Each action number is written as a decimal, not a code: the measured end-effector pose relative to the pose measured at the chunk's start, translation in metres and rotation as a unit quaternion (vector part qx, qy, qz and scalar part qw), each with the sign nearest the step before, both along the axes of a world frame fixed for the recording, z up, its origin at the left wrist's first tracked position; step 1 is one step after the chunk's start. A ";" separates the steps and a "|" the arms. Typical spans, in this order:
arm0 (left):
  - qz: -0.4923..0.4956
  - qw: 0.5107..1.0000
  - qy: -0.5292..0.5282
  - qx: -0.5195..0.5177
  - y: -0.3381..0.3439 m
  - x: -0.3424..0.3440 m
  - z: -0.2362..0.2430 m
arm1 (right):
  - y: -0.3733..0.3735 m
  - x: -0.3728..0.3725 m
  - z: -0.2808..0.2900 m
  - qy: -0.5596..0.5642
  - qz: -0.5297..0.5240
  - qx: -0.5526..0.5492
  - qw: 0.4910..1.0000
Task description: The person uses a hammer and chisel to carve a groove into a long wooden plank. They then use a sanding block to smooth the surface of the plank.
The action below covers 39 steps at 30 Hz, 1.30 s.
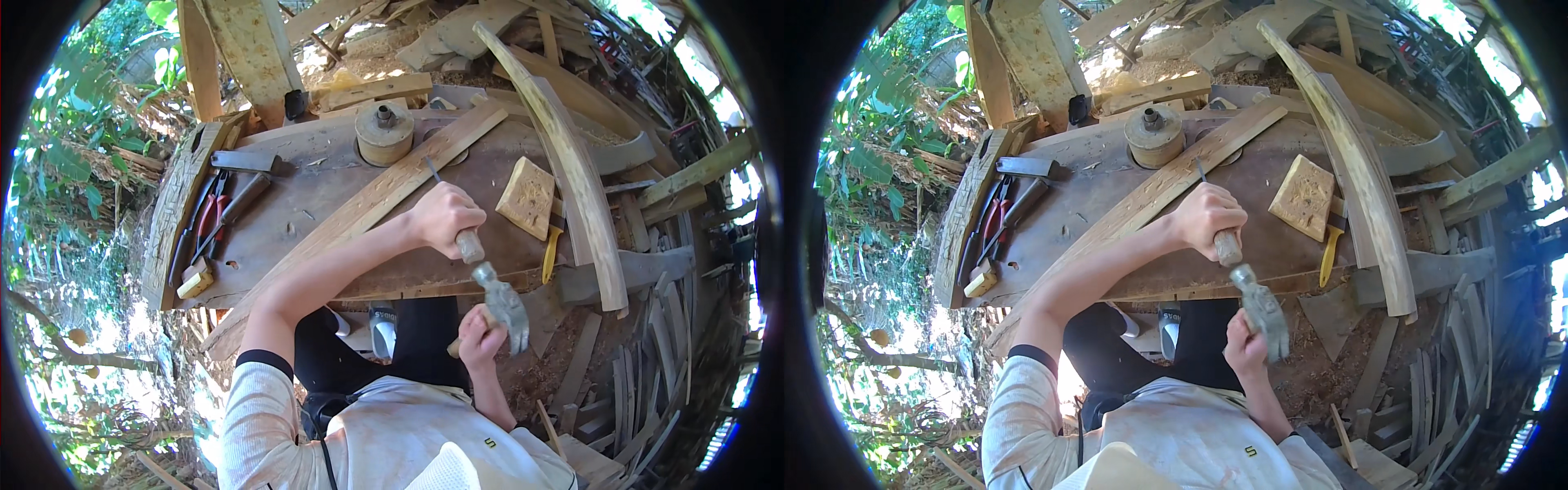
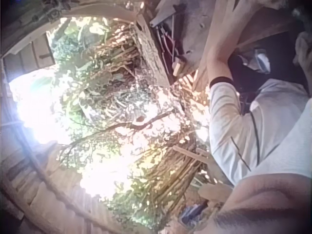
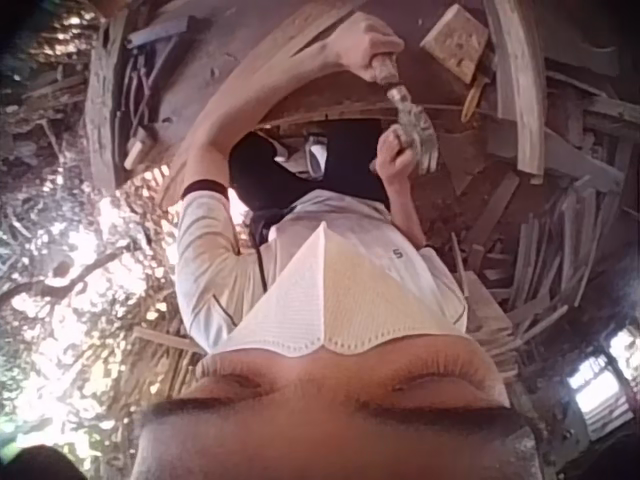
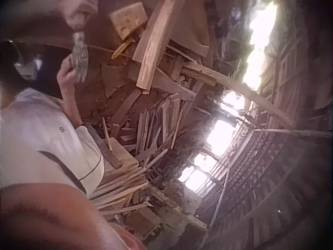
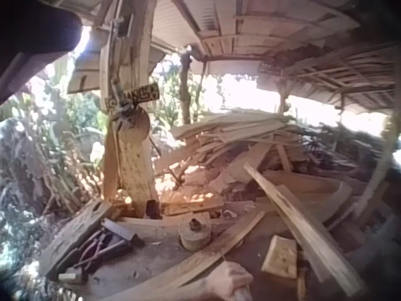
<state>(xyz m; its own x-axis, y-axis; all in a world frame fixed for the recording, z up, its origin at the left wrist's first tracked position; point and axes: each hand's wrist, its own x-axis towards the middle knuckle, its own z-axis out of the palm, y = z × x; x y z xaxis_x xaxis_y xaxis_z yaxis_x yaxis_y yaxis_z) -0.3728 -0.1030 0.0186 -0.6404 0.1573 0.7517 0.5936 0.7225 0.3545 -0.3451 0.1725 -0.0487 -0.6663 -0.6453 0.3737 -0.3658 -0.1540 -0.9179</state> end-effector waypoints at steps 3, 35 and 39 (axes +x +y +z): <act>-0.003 1.000 0.008 0.010 0.000 0.003 0.004 | 0.003 -0.001 0.006 -0.042 -0.032 -0.024 0.998; -0.016 0.999 -0.045 0.018 -0.016 0.020 0.017 | 0.007 0.007 0.016 -0.265 -0.029 -0.025 0.964; -0.029 0.997 -0.046 -0.060 -0.009 0.015 0.004 | 0.003 0.002 0.022 -0.190 -0.004 -0.044 0.981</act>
